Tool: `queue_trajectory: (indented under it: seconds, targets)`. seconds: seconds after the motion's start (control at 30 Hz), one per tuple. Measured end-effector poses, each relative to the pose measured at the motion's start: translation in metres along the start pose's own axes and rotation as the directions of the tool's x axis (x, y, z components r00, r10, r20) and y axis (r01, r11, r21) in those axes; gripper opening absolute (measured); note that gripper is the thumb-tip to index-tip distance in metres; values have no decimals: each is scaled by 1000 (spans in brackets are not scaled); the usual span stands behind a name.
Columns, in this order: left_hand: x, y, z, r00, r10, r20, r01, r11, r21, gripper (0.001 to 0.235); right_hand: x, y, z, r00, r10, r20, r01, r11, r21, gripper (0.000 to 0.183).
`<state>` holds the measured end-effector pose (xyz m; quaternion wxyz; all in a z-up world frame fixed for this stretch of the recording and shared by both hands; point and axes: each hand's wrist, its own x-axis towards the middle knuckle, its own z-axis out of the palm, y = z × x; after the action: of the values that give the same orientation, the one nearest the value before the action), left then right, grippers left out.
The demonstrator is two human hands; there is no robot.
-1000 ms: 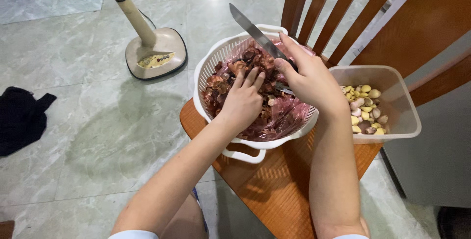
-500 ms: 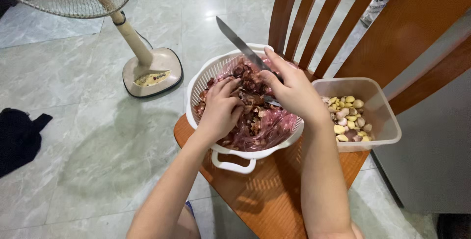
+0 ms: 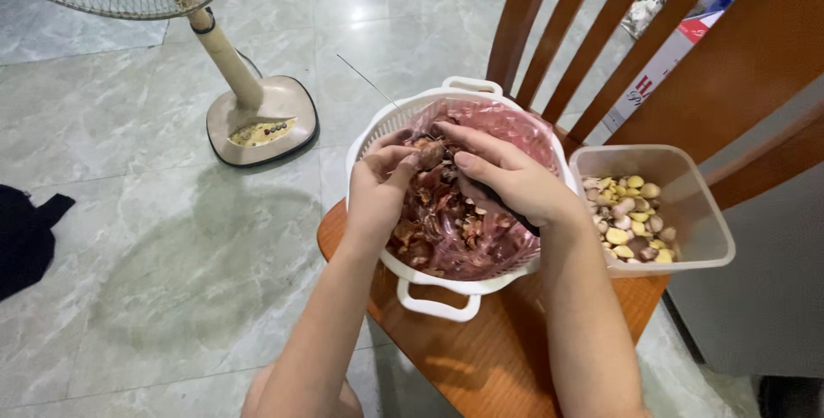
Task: The person uses a knife to crack and peel the outer shells of nuts held in a white basket. The peeled nuts are placed into a clear container on the right, while the shells remain in the basket.
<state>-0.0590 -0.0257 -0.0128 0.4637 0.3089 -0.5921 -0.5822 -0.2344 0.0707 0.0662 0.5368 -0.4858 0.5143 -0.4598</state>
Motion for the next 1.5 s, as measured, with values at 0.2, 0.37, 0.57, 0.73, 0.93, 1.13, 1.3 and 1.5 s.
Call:
queue_trajectory:
  seconds: [0.2, 0.37, 0.57, 0.73, 0.93, 1.13, 1.3, 1.5]
  targets:
    - [5, -7, -11, 985, -168, -34, 158, 968, -197, 17, 8, 9, 6, 997, 80, 16, -81, 993, 89, 53]
    - [3, -4, -10, 978, -205, -23, 191, 943, -273, 18, 8, 13, 5, 999, 33, 19, -35, 993, 109, 49]
    - [4, 5, -8, 976, -205, -70, 187, 962, -198, 21, 11, 11, 7, 998, 39, -52, -36, 998, 56, 49]
    - [3, 8, -10, 994, 60, -86, -53, 995, 85, 22, 10, 10, 8, 997, 25, -66, -27, 999, -38, 47]
    - [0, 6, -7, 972, 199, -125, -160, 949, 271, 20, 12, 13, 8, 997, -1, -71, -4, 997, -72, 46]
    - [-2, 2, -3, 962, 226, -151, -180, 946, 268, 21, 12, 14, 12, 998, -18, -55, 13, 996, -88, 52]
    - [8, -11, -11, 986, -156, -54, 144, 972, -186, 25, 7, 14, 12, 989, -149, 19, 150, 974, -167, 64]
    - [13, -24, -27, 925, -341, 168, 378, 873, -309, 29, -1, 9, -1, 970, -183, 163, 223, 934, -280, 65]
